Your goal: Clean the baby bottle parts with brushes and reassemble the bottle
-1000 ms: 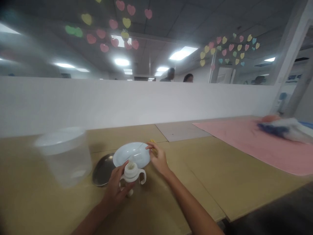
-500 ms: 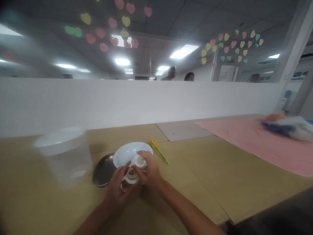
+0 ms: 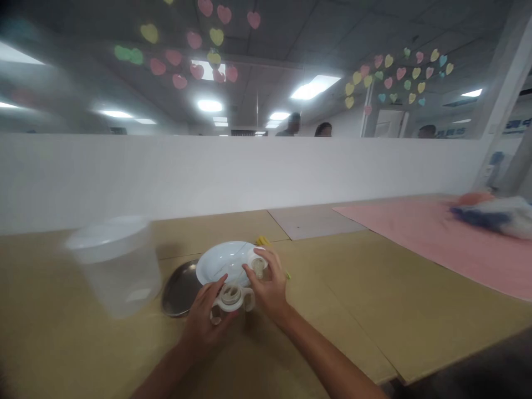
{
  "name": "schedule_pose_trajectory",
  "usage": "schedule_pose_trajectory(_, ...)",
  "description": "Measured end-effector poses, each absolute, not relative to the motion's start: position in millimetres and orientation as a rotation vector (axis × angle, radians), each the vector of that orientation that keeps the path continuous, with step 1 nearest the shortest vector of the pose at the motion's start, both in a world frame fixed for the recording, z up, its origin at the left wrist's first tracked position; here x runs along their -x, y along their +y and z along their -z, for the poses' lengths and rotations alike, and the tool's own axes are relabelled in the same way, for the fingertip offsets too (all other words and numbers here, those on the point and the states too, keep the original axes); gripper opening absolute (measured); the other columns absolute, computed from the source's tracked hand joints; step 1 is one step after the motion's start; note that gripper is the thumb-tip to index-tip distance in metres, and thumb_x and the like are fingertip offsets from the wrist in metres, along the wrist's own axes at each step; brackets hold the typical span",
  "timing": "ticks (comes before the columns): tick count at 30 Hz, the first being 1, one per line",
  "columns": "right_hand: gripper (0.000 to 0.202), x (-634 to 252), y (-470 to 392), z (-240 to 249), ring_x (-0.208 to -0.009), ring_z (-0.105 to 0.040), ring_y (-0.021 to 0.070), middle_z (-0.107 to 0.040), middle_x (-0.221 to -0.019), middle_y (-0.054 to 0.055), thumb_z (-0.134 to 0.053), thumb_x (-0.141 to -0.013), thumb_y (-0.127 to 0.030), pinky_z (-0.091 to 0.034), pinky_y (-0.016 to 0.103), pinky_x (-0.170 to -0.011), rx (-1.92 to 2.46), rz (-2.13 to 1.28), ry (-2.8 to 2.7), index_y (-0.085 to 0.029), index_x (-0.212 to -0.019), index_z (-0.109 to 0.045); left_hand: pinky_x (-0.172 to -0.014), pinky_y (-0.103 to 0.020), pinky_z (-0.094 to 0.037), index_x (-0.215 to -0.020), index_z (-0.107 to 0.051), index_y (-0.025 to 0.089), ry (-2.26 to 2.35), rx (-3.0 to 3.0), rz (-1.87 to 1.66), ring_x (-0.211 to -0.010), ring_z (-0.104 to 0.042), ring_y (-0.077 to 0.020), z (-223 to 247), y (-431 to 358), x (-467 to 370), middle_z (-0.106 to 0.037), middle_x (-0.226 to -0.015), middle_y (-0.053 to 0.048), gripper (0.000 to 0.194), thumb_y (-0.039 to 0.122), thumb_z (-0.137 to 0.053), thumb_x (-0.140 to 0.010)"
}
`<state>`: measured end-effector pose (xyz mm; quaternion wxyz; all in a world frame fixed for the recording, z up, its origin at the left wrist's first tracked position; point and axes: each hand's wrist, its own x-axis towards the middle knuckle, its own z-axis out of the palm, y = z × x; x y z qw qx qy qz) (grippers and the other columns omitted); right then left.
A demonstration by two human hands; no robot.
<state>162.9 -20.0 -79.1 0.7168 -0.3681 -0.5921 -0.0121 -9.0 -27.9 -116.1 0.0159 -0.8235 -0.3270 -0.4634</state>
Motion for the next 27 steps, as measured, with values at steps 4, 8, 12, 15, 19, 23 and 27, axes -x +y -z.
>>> schedule_pose_trajectory(4, 0.032, -169, -20, 69, -0.094, -0.056, 0.0198, -0.056, -0.098, 0.007, -0.068, -0.07, -0.025, -0.049, 0.036, -0.081, 0.78, 0.202, -1.111, -0.021, -0.099, -0.054, -0.084, -0.04, -0.047, -0.129, -0.04, 0.013, -1.028, 2.572, 1.437, -0.1, -0.056, -0.0253, 116, -28, 9, -0.06, -0.109, -0.015, 0.059, 0.042, -0.053, -0.079)
schedule_pose_trajectory(8, 0.035, -178, -16, 60, -0.095, -0.056, 0.0203, -0.054, -0.098, 0.007, -0.069, -0.069, -0.028, -0.048, 0.038, -0.084, 0.807, 0.296, -0.928, -0.019, -0.098, -0.053, -0.083, -0.039, -0.047, -0.128, -0.041, 0.013, -1.035, 2.568, 1.427, -0.098, -0.057, -0.025, 116, -27, 9, -0.061, -0.106, -0.014, 0.059, 0.043, -0.053, -0.079)
schedule_pose_trajectory(12, 0.034, -187, -6, 62, -0.095, -0.055, 0.0201, -0.054, -0.098, 0.007, -0.068, -0.069, -0.028, -0.046, 0.039, -0.086, 0.818, 0.221, -0.944, -0.018, -0.098, -0.052, -0.082, -0.038, -0.048, -0.127, -0.042, 0.012, -1.02, 2.558, 1.423, -0.098, -0.057, -0.0244, 115, -27, 9, -0.061, -0.106, -0.014, 0.057, 0.041, -0.053, -0.079)
schedule_pose_trajectory(15, 0.035, -191, -1, 64, -0.093, -0.055, 0.0194, -0.053, -0.098, 0.006, -0.069, -0.068, -0.028, -0.046, 0.038, -0.085, 0.811, 0.201, -0.91, -0.018, -0.096, -0.052, -0.082, -0.038, -0.048, -0.126, -0.042, 0.013, -1.036, 2.557, 1.419, -0.098, -0.057, -0.0242, 115, -29, 9, -0.062, -0.105, -0.014, 0.056, 0.041, -0.053, -0.079)
schedule_pose_trajectory(19, 0.036, -189, -2, 65, -0.093, -0.054, 0.0186, -0.051, -0.097, 0.006, -0.07, -0.067, -0.03, -0.045, 0.036, -0.085, 0.808, 0.192, -0.899, -0.019, -0.094, -0.049, -0.081, -0.038, -0.048, -0.126, -0.044, 0.014, -1.062, 2.554, 1.415, -0.098, -0.057, -0.0248, 114, -29, 8, -0.062, -0.105, -0.014, 0.055, 0.042, -0.053, -0.079)
schedule_pose_trajectory(23, 0.037, -182, -3, 71, -0.084, -0.057, 0.0163, -0.051, -0.092, 0.004, -0.069, -0.067, -0.032, -0.048, 0.032, -0.076, 0.838, 0.051, -0.961, -0.02, -0.094, -0.046, -0.081, -0.039, -0.048, -0.125, -0.044, 0.013, -1.059, 2.549, 1.411, -0.097, -0.057, -0.0248, 115, -28, 7, -0.062, -0.105, -0.014, 0.055, 0.042, -0.053, -0.079)
schedule_pose_trajectory(27, 0.038, -179, -1, 79, -0.076, -0.056, 0.0138, -0.052, -0.087, 0.002, -0.069, -0.068, -0.032, -0.048, 0.028, -0.068, 0.897, -0.072, -1.036, -0.02, -0.094, -0.045, -0.082, -0.038, -0.048, -0.125, -0.043, 0.013, -1.035, 2.546, 1.4, -0.098, -0.057, -0.0244, 116, -28, 7, -0.061, -0.106, -0.015, 0.055, 0.04, -0.053, -0.08)
